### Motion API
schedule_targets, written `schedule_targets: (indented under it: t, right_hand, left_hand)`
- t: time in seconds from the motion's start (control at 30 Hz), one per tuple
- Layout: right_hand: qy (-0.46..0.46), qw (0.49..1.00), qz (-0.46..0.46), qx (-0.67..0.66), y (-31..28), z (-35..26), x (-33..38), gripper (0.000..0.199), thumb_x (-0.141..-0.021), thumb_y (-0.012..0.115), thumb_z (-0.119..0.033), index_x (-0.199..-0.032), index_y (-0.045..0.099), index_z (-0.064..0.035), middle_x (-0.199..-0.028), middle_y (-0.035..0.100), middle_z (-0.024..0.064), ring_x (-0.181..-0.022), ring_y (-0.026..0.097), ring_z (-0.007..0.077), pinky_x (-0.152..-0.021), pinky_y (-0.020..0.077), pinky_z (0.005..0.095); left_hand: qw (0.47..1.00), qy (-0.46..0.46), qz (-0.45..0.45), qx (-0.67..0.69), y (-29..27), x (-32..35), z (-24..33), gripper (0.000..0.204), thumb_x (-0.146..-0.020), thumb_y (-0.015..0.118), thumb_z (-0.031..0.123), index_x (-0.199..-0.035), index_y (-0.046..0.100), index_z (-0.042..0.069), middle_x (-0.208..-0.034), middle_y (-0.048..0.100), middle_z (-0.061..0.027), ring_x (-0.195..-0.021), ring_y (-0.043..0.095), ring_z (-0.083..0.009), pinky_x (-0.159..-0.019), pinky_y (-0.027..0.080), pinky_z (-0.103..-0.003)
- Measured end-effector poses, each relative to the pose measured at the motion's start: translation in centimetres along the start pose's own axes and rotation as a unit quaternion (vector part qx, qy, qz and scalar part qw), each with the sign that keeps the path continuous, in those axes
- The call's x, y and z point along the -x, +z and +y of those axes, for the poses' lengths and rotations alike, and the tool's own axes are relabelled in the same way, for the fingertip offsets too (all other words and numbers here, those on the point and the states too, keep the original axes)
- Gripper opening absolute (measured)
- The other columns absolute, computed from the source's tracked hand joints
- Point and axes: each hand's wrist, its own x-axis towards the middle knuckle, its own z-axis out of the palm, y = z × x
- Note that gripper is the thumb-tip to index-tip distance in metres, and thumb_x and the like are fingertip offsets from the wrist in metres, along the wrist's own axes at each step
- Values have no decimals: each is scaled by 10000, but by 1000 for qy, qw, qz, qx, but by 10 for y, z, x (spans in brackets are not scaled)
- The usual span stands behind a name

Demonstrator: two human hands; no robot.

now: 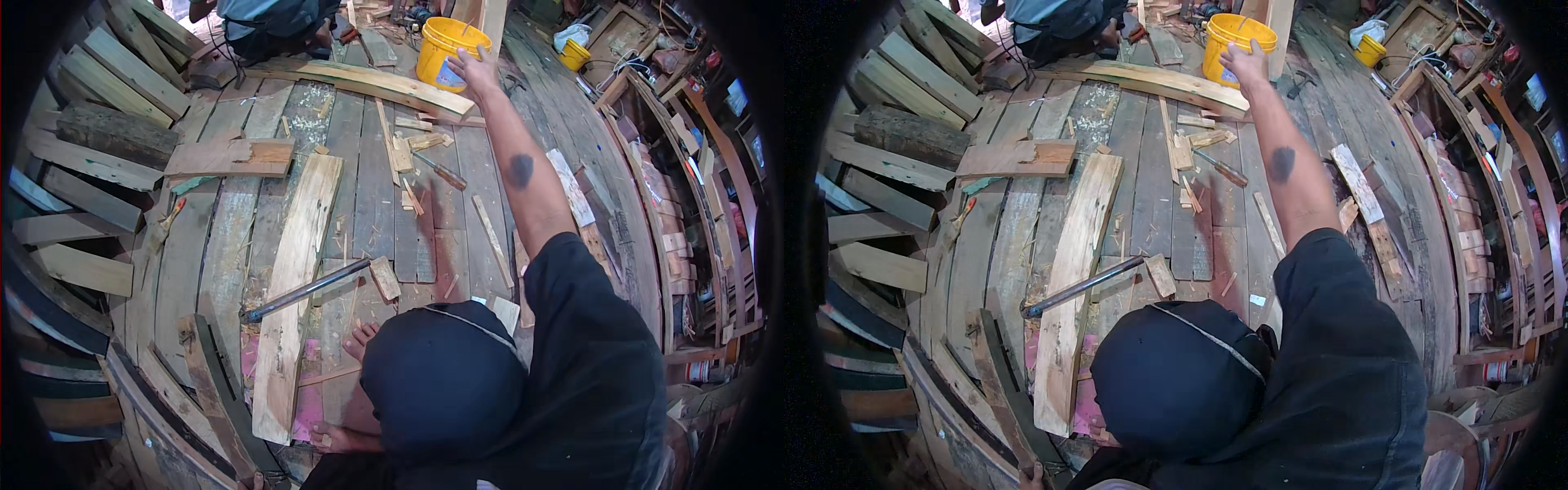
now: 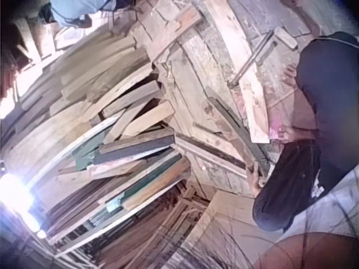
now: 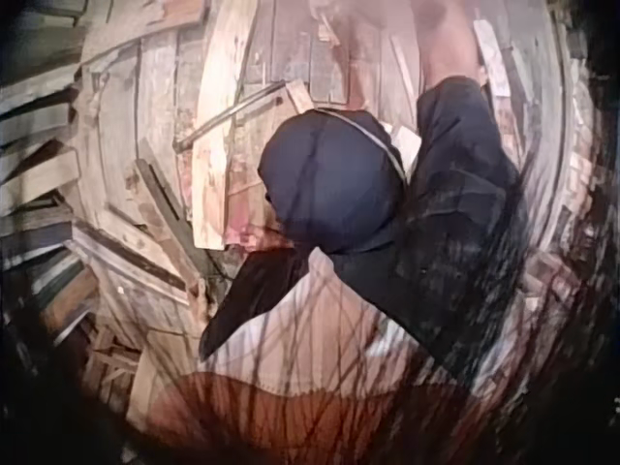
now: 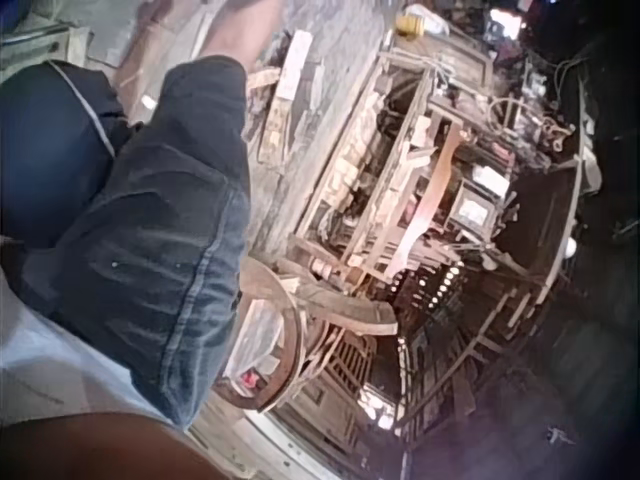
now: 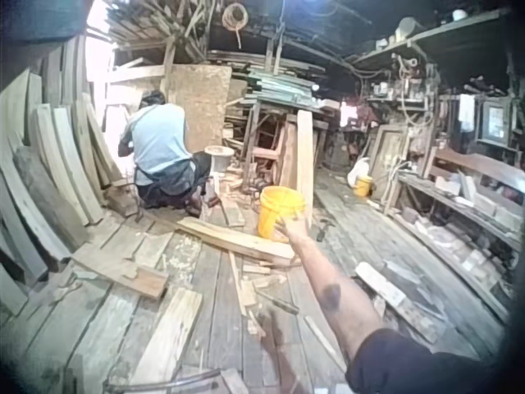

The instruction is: The person uses a hammer to pry up and break apart wooden floorboards. They repeatedly strike the wood to loosen it and remove pieces from the floor structure.

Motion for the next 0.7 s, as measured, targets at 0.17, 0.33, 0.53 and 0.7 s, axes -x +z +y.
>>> schedule_targets:
  t: [0.17,0.33,0.53,0.7]
  right_hand:
    - [49,980,-146,123,25,40,81,473,-1073,648,-183,-1495,517,-13,-1256,672,209,-1044,744,257,-846,618,340]
    - [-36,884,-354,304,38,125,239,347,-1032,684,-230,-1310,664,-25,-1215,735,159,-1059,729,302,-915,587,420]
    - [7,782,-555,284,60,149,340,400,-1056,656,-238,-1403,610,-44,-1365,657,172,-1155,698,300,-941,571,424]
    - [-66,700,-648,295,76,137,383,490,-1035,684,-283,-1442,570,-35,-1317,631,209,-1090,682,348,-921,555,439]
  left_hand:
    - [974,141,5,-179,10,15,-16,897,-913,754,531,-1634,275,294,-1573,287,-311,-1406,379,-494,-1141,408,-528]
    - [976,145,157,-43,40,16,-31,930,-917,827,319,-1589,357,-120,-1559,479,-335,-1529,401,-385,-1272,284,-450]
    - [922,185,330,-86,75,35,-35,786,-903,842,356,-1547,502,60,-1403,603,-249,-1312,578,-427,-1120,453,-474]
    - [910,188,367,-54,86,49,-24,961,-808,933,371,-1591,462,70,-1500,487,-227,-1393,494,-422,-1169,418,-484]
